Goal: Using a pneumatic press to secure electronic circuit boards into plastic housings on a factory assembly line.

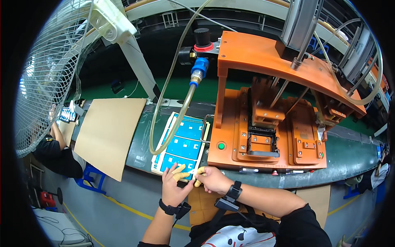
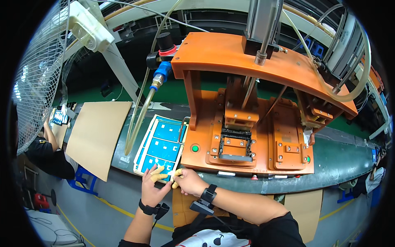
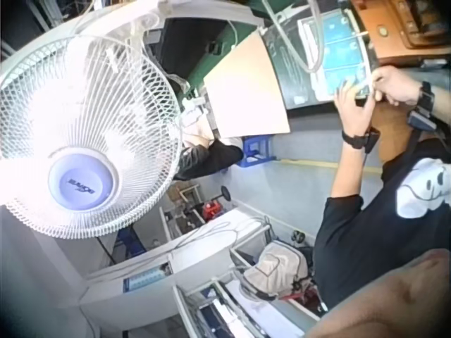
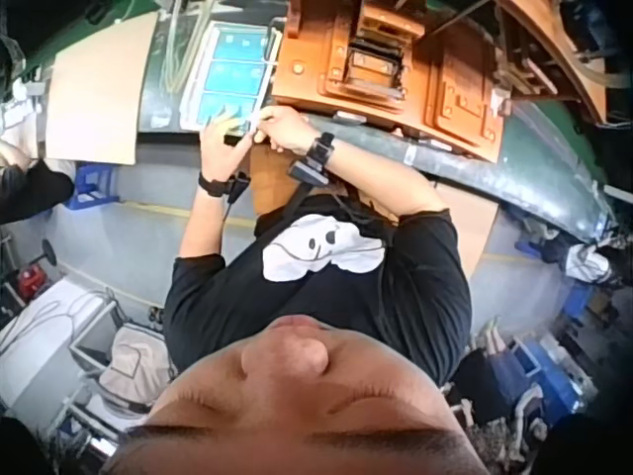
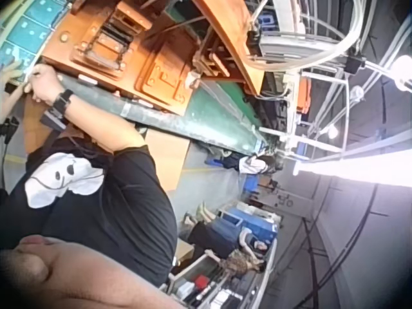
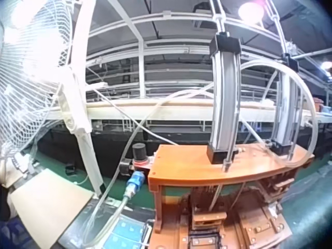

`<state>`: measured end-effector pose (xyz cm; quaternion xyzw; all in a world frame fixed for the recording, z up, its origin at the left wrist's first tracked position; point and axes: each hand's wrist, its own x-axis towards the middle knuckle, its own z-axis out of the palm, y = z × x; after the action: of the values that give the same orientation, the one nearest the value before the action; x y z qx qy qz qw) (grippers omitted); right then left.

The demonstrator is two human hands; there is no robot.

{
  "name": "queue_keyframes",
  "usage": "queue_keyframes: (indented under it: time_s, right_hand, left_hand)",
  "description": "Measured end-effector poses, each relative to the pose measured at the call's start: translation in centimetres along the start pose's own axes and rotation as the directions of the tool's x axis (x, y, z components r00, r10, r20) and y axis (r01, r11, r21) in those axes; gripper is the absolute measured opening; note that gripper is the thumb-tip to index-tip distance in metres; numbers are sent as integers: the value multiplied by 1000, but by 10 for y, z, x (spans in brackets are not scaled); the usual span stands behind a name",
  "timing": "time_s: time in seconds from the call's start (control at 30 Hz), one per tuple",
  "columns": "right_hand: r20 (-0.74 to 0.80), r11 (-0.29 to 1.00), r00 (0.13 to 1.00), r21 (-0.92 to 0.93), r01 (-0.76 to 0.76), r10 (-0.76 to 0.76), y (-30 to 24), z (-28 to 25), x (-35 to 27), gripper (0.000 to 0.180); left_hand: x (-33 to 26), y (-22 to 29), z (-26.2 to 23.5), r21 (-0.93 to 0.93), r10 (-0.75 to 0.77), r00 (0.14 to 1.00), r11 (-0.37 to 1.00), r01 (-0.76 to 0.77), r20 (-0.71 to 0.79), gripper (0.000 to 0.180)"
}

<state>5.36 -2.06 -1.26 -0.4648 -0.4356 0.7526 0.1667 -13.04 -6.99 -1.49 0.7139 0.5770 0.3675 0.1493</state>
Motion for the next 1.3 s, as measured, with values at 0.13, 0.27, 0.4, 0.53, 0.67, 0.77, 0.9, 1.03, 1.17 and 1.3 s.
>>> queue_keyframes:
  time_s: [0.13,0.27,0.4,0.53,0.67,0.77,0.9,1.03,1.17,1.3]
  right_hand:
    - [-38,1000,999,-17,-7,6,0,4,0,19]
    - [-39,1000,999,0,10,-9,-1,2,-2,21]
    - [-46,999,999,46,26,-24,1,10,2,23]
    - [-61,993,992,-26,112,-114,7,-5,-17,33]
    - [-93,661,722,-494,565,-686,-6,-22,-107,30]
    - [33,12,74,-842,540,-997,-39,-56,-169,30]
    - [41,-29,111,-993,114,-993,-71,-91,-186,31]
    - [175,-154,178,-980,122,-968,-79,-114,-181,26]
    - [178,-160,41,-948,275,-983,-104,-124,-219,28]
    - [6,84,201,-897,433,-980,-97,-146,-306,18]
  left_hand:
    - [8,-15,-3,-45,7,994,999,-12,-107,13]
    - [38,-80,-47,-306,-404,844,902,304,-353,12]
    - [19,-185,-121,-702,-639,679,666,254,-361,25]
    - [9,-119,-127,-747,-555,749,654,124,-362,24]
    - [-19,-75,-132,-789,-416,853,614,8,-315,19]
    - [-20,-29,-107,-813,-284,924,581,-45,-255,23]
    - [11,22,-70,-807,-154,988,585,82,-11,31]
    - [82,71,-30,-773,54,963,610,177,263,29]
    - [138,101,0,-725,158,917,666,174,366,25]
    - [165,125,4,-677,106,884,686,267,456,25]
